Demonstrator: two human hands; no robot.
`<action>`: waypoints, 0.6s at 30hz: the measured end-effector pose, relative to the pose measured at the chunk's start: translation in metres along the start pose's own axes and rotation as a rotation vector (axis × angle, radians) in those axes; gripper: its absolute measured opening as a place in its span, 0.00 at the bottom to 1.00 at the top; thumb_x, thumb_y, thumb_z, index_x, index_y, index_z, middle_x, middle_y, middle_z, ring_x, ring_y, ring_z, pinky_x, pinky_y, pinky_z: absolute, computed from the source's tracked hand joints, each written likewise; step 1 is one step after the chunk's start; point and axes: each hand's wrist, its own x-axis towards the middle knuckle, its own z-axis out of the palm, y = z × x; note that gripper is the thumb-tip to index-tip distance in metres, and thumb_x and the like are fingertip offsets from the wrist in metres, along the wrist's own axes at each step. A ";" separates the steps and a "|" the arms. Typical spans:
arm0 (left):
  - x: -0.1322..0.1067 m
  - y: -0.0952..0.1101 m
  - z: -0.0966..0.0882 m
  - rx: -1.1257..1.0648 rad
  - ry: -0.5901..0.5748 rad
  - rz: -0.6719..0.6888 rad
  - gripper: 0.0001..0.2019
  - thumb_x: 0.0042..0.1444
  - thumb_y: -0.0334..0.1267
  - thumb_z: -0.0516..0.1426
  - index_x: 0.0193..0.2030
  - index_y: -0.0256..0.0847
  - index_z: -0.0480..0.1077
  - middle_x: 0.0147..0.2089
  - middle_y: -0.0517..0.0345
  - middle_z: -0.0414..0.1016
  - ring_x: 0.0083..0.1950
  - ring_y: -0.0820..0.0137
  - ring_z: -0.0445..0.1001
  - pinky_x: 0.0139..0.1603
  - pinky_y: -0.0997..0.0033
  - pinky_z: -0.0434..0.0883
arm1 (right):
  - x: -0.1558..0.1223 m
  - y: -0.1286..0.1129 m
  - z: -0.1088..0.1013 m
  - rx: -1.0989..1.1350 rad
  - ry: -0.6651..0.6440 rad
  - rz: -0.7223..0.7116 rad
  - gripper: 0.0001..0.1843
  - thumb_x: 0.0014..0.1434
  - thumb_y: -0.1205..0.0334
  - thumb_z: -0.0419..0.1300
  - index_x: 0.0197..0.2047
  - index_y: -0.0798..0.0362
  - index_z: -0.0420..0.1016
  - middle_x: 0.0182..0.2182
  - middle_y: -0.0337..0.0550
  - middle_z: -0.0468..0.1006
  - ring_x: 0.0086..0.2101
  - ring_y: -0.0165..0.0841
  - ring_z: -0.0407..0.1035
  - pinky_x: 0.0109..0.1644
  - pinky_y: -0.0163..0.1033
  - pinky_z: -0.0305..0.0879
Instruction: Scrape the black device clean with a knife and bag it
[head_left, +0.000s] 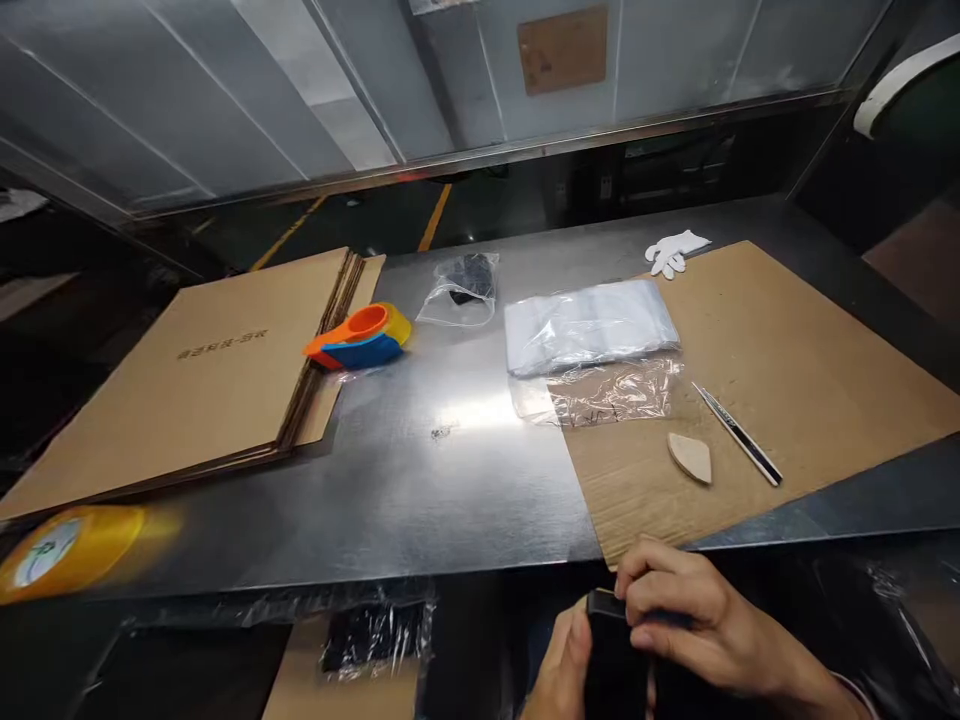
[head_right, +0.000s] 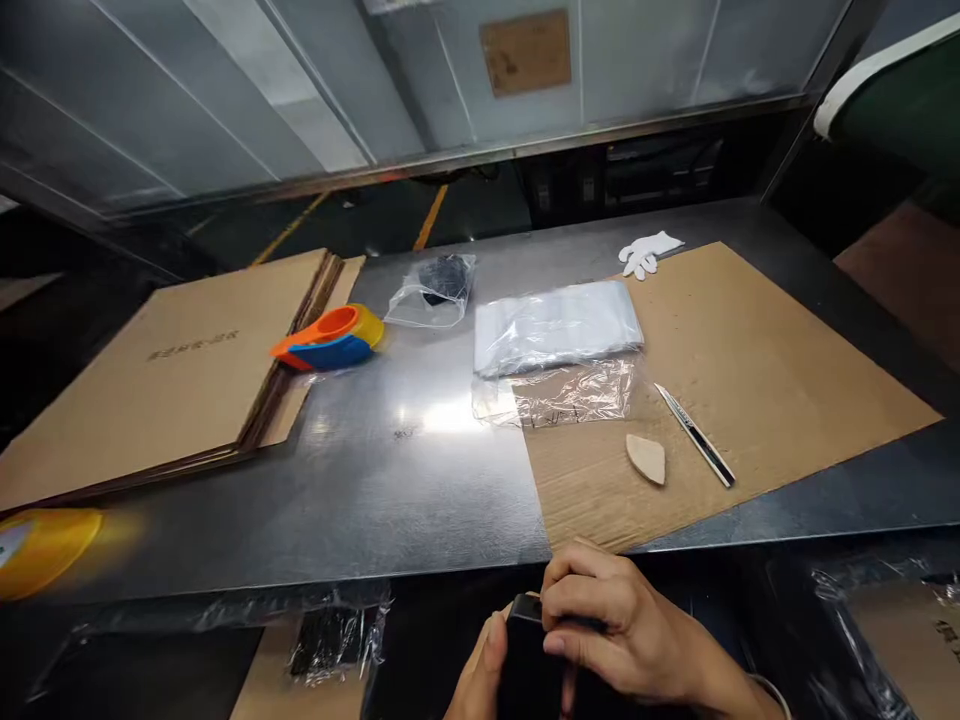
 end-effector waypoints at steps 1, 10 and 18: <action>0.002 -0.005 -0.003 -0.023 -0.021 0.008 0.36 0.53 0.67 0.41 0.44 0.34 0.70 0.25 0.48 0.75 0.27 0.63 0.73 0.32 0.65 0.70 | -0.001 0.001 0.001 0.014 0.013 0.003 0.09 0.63 0.60 0.55 0.33 0.55 0.71 0.35 0.45 0.68 0.36 0.32 0.66 0.40 0.36 0.63; 0.006 -0.012 -0.006 -0.073 -0.061 0.046 0.35 0.55 0.64 0.41 0.47 0.33 0.68 0.25 0.48 0.75 0.26 0.64 0.72 0.30 0.66 0.69 | 0.000 0.007 0.002 0.035 0.054 -0.053 0.06 0.61 0.63 0.56 0.38 0.55 0.73 0.35 0.46 0.69 0.36 0.32 0.66 0.39 0.36 0.64; 0.009 -0.015 -0.009 -0.041 0.000 0.055 0.32 0.55 0.63 0.45 0.42 0.34 0.72 0.27 0.47 0.76 0.30 0.63 0.73 0.36 0.65 0.69 | -0.001 0.007 0.001 0.055 0.079 -0.042 0.05 0.61 0.64 0.57 0.39 0.55 0.74 0.35 0.46 0.70 0.36 0.31 0.67 0.40 0.36 0.64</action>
